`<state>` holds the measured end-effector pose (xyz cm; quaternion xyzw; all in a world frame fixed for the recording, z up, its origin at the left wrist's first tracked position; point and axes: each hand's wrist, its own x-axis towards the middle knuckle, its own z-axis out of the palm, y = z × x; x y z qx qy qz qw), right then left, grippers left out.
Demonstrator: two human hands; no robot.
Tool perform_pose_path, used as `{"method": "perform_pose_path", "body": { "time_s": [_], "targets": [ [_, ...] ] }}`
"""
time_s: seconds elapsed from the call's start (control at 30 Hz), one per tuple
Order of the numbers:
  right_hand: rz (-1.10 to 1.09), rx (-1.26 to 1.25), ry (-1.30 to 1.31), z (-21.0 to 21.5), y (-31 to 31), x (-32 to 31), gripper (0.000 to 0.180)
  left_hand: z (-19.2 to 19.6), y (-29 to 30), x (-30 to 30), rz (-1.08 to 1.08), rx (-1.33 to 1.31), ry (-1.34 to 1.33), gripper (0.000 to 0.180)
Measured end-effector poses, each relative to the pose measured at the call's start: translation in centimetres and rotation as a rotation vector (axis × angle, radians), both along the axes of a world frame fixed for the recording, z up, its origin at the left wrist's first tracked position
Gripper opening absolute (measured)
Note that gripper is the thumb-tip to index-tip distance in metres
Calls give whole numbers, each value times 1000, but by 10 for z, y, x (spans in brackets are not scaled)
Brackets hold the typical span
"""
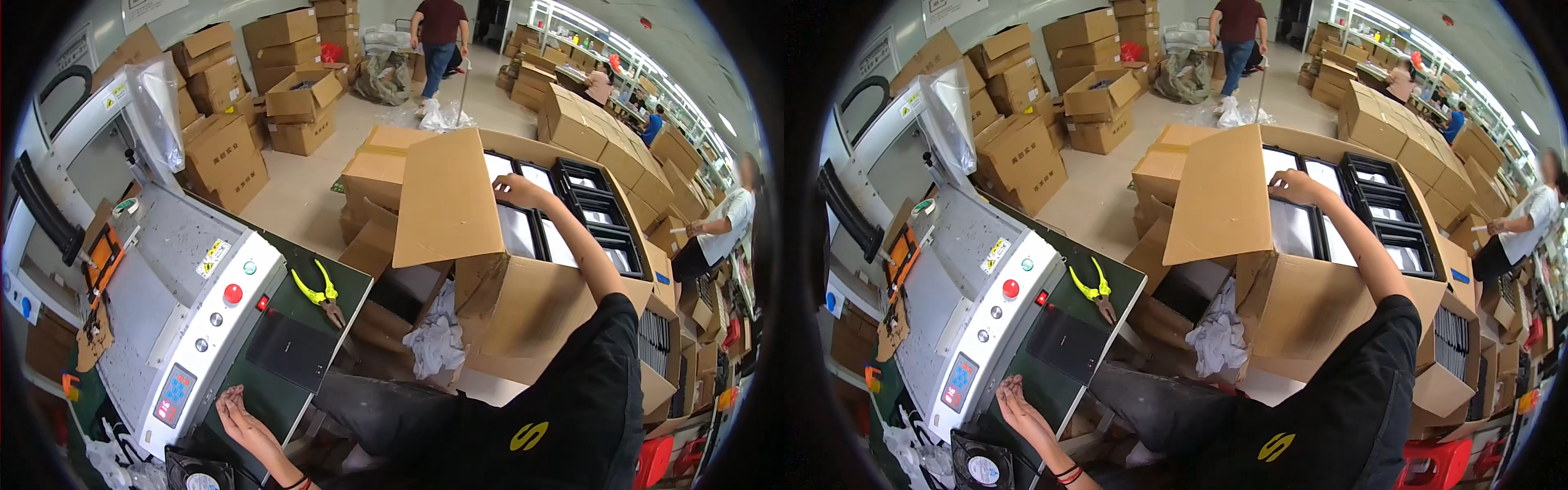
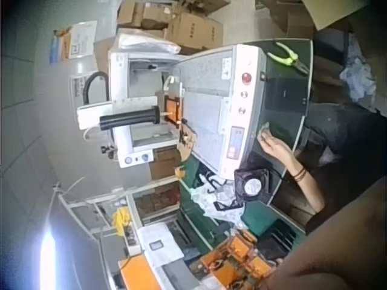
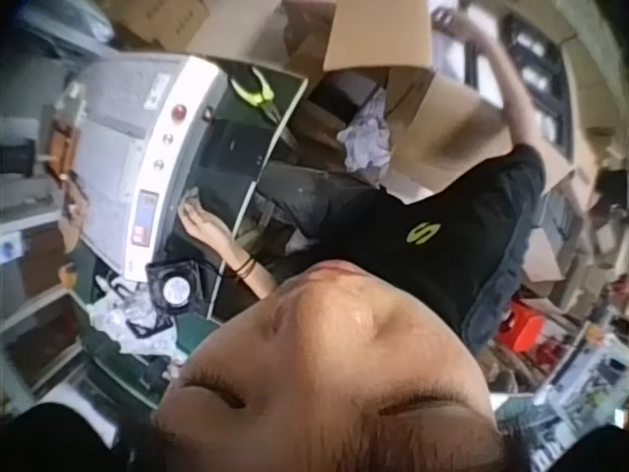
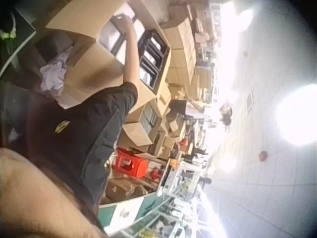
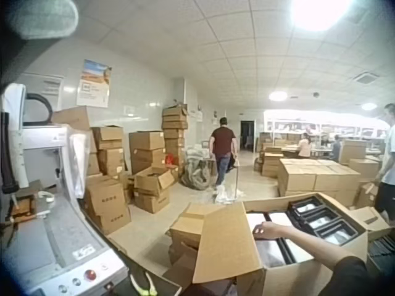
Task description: The person assembles electronic devices by placing black rectangular units into orange clamping jigs and operating a press machine. They retrieve frames from a cardboard box, fit them onto the units, and place the assembled items into the box. The process involves repetitive handling of the units and frames.
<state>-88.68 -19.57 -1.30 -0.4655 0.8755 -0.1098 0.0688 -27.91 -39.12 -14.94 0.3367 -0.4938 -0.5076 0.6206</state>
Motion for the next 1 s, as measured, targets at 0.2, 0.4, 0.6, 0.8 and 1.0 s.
{"method": "perform_pose_path", "body": {
  "time_s": [0.2,0.4,0.6,0.8,1.0],
  "targets": [
    [77,-215,71,-48,-8,-43,19,7,6,-9,25,-37,-91,23],
    [278,-359,790,-49,15,-64,15,31,27,-17,287,-216,-630,34],
    [480,-558,921,7,-14,3,13,23,119,10,208,-23,-344,18],
    [1006,-1087,907,-4,-65,211,12,28,231,41,583,59,-674,28],
    [1540,-1534,-33,-28,-96,514,15,51,297,96,1182,-128,-513,40]
  ]
}}
